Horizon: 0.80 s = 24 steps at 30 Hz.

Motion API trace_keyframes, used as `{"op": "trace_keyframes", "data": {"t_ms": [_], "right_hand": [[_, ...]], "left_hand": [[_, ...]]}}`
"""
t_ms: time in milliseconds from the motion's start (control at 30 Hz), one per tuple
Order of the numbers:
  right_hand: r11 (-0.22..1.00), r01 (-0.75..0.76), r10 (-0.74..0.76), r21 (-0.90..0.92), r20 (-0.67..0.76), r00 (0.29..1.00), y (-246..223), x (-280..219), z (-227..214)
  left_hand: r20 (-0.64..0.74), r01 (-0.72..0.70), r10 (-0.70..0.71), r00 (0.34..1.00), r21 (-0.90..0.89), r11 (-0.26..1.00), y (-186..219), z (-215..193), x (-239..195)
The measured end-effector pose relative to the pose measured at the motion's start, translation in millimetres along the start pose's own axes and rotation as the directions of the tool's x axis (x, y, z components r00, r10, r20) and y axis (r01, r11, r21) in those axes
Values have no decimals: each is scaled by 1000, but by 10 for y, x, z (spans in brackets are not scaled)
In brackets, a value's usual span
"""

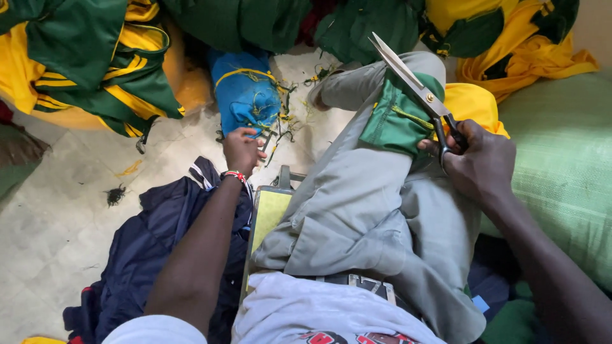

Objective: The person sits on the floor and uses scissors to cut a yellow piece of fabric, then cuts a green piece of fabric. They trim the edges and remove excess material from both items.

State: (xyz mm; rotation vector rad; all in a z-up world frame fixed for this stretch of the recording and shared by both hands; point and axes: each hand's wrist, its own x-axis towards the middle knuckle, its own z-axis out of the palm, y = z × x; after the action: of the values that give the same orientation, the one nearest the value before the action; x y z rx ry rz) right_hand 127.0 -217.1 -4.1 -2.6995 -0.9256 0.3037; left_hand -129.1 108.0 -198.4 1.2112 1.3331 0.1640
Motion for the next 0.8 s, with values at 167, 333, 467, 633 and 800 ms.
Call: {"op": "trace_keyframes", "data": {"t_ms": [167,333,467,633,800], "right_hand": [[1000,-17,17,-2,4,1000,-5,-3,2],[1000,-13,13,-10,-6,1000,42,5,32],[997,-25,26,73,-10,1000,-25,6,-11],[947,-89,72,308,68,995,-23,76,-73],[771,-145,89,620,120,989,-128,82,-153]], "left_hand": [[-13,-247,280,960,431,868,-503,-128,247],[90,-356,464,881,772,526,-498,-2,301],[140,-533,582,801,608,588,284,376,-221],[263,-838,797,543,114,534,1314,819,-1173],[380,-763,684,623,102,638,1554,1049,-1406]]}}
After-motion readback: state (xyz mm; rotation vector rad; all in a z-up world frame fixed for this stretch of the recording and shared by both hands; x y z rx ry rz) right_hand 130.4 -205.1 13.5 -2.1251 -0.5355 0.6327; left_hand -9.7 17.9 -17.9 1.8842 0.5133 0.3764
